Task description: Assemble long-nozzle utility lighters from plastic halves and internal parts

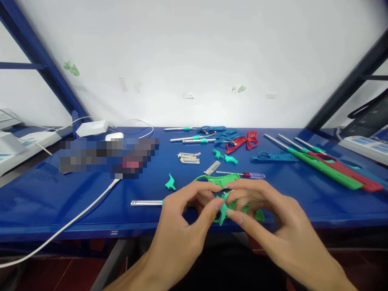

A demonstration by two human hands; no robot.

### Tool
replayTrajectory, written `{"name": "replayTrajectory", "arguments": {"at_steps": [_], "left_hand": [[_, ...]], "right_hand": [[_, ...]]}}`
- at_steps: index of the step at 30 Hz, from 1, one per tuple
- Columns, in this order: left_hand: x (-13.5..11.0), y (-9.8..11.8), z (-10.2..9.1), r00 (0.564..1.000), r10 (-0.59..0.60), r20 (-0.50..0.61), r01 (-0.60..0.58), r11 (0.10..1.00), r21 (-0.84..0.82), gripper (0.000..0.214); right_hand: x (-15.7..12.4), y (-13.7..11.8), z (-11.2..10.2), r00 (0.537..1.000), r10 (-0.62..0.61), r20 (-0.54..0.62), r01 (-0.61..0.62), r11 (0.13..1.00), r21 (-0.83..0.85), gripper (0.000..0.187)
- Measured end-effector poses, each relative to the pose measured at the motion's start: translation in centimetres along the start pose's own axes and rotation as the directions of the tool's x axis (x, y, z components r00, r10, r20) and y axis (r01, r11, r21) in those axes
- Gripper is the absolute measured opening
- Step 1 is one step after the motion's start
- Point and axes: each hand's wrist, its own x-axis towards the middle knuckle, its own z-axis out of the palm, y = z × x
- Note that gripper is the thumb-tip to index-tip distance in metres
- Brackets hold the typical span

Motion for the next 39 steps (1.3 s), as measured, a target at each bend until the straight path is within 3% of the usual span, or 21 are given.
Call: {"name": "replayTrajectory", "arguments": {"at_steps": [5,9,12,15,18,20,22,25,31,39], "left_hand": [[0.0,0.1,0.1,0.991,-0.125,0.049,0.129,0.988,-0.082,0.009],[0.2,0.5,0.1,0.973,-0.215,0.086,0.227,0.958,-0.175,0.01],[0.2,0.6,0.2,0.962,-0.236,0.136,0.256,0.954,-0.158,0.015],[-0.2,0.5,0.2,0.979,-0.169,0.118,0.169,0.986,0.005,0.029],[-0.5,0.5,-0.1,0.998,0.039,0.052,-0.047,0.984,0.17,0.017],[-0.7,0.7,-0.5,0.982,0.156,0.104,-0.177,0.955,0.237,0.036],[-0.7,0.8,-0.9,0.958,0.182,0.221,-0.239,0.932,0.271,0.049],[-0.5,0.8,-1.2,0.942,0.133,0.307,-0.221,0.936,0.272,0.047],[-0.2,0.1,-0.8,0.954,0.171,0.247,-0.219,0.958,0.183,0.038],[0.1,-0.4,-0.6,0.976,0.172,0.135,-0.201,0.948,0.249,0.027]], "right_hand": [[0.2,0.5,-0.2,0.996,-0.092,0.015,0.092,0.995,-0.046,0.026],[0.2,0.9,-0.4,0.986,-0.159,0.054,0.162,0.985,-0.055,0.037],[0.2,1.4,-0.2,0.968,-0.249,-0.019,0.246,0.963,-0.112,0.029],[0.1,1.5,-0.1,0.962,-0.261,-0.076,0.244,0.952,-0.183,0.014],[0.1,1.3,-0.3,0.984,-0.16,-0.082,0.144,0.975,-0.169,0.004],[0.2,1.1,-0.5,0.996,-0.081,-0.038,0.075,0.988,-0.133,0.009],[0.2,0.9,-0.5,0.999,-0.026,0.035,0.03,0.994,-0.106,0.016],[0.3,0.8,-0.5,0.993,0.015,0.115,-0.006,0.997,-0.079,0.024],[0.5,1.0,-0.3,0.988,0.024,0.153,-0.02,0.999,-0.03,0.021],[0.1,1.2,-0.6,0.985,-0.071,0.159,0.076,0.997,-0.027,0.018]]}}
